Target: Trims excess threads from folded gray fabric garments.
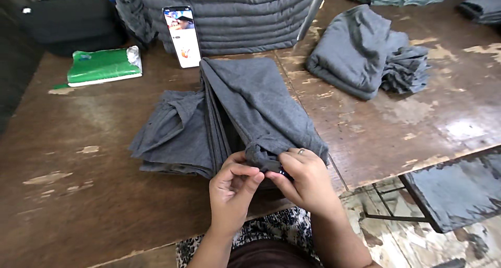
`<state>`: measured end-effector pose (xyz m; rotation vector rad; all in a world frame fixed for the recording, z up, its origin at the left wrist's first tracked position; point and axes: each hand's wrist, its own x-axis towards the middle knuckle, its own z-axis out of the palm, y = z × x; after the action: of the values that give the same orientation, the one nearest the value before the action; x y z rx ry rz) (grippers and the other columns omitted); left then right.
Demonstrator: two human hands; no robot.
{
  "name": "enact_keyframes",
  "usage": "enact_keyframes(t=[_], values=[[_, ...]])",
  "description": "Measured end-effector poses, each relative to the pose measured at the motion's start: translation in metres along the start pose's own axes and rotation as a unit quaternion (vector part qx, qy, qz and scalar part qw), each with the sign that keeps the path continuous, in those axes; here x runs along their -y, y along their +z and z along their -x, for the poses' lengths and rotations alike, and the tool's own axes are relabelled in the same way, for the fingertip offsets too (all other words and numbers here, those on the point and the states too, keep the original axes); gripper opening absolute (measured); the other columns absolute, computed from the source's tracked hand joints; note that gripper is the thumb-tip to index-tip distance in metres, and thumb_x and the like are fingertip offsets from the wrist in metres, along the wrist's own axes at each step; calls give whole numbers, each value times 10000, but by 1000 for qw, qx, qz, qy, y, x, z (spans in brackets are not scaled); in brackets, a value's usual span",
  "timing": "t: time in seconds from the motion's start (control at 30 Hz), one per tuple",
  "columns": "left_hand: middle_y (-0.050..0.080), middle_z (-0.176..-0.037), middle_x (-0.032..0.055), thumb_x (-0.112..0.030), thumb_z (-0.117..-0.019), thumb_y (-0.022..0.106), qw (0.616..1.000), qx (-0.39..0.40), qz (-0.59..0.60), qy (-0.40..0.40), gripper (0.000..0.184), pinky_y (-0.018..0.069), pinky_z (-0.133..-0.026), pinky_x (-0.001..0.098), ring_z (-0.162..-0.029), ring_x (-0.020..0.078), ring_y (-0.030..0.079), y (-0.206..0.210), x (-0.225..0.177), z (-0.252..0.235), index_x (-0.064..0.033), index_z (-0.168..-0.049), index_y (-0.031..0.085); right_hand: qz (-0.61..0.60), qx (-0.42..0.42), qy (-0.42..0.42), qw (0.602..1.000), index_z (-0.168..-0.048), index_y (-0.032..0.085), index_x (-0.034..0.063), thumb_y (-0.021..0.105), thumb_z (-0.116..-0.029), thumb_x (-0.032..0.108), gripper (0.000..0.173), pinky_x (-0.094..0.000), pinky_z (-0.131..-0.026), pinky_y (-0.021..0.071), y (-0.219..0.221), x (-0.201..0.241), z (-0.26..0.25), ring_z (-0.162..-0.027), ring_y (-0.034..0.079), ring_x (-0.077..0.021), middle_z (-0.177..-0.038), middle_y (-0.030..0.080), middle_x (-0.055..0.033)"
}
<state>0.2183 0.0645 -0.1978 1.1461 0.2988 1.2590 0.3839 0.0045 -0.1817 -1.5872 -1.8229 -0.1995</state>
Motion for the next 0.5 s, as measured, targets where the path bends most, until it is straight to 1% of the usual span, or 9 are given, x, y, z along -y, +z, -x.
enact_keyframes(t=[0.13,0.17,0.2,0.23,0.27,0.3,0.37,0.47,0.5], values=[[709,-1071,-27,-162,-969,692,1000,-26,5,-9,77,588,-889,277,-978,78,690,1,1,0,-171,-1046,691,-14,-10,7,1000,-756,571,83,391,-1078,526,577,-350,-579,413,1,-2,3,-585,527,-195,-598,510,-47],[713,-1072,-31,-148,-960,701,999,-32,9,-14,128,590,-893,278,-973,76,697,2,0,-1,-184,-1079,669,-24,-13,13,1000,-765,570,80,407,-1071,540,576,-344,-579,417,1,-3,4,-585,522,-185,-604,509,-46],[717,-1094,-34,-122,-938,722,999,-32,14,-21,221,593,-904,271,-986,74,703,3,-2,-2,-190,-1135,651,-35,-14,22,999,-775,568,75,430,-1062,550,572,-335,-585,420,0,-3,6,-589,512,-171,-612,503,-43],[721,-1110,-28,-89,-911,747,999,-33,19,-27,309,593,-908,264,-997,76,704,4,-3,-3,-185,-1189,652,-46,-16,32,998,-780,567,72,461,-1051,551,560,-326,-592,419,-1,-3,8,-594,499,-159,-621,495,-38],[725,-1102,-21,-67,-888,767,999,-38,20,-33,354,595,-905,262,-995,80,705,4,-4,-4,-173,-1213,674,-55,-17,41,998,-786,566,71,494,-1044,538,539,-320,-603,419,-2,-3,10,-602,494,-149,-632,494,-35],[727,-1077,-21,-62,-879,776,998,-47,14,-38,337,596,-896,261,-979,78,703,5,-5,-5,-161,-1191,699,-60,-20,45,997,-787,570,69,522,-1039,517,516,-315,-611,421,-3,-3,12,-610,494,-143,-640,500,-34],[740,-1040,-29,-99,-902,761,998,-60,5,-37,225,596,-890,263,-953,71,707,6,-4,-5,-158,-1118,736,-59,-29,46,997,-782,577,65,555,-1034,476,483,-313,-622,424,-3,-3,15,-625,502,-146,-653,518,-40],[737,-1018,-53,-168,-944,722,998,-65,4,-19,100,595,-880,264,-936,56,702,6,-2,-4,-183,-1038,752,-44,-27,42,998,-778,590,67,567,-1033,457,467,-326,-635,431,-5,1,17,-644,519,-166,-667,537,-51],[733,-1015,-59,-178,-952,713,998,-62,5,-13,84,592,-882,262,-943,53,697,6,-1,-4,-194,-1025,751,-36,-25,41,998,-780,595,70,566,-1032,457,463,-328,-640,435,-6,3,17,-646,523,-169,-668,542,-50]])
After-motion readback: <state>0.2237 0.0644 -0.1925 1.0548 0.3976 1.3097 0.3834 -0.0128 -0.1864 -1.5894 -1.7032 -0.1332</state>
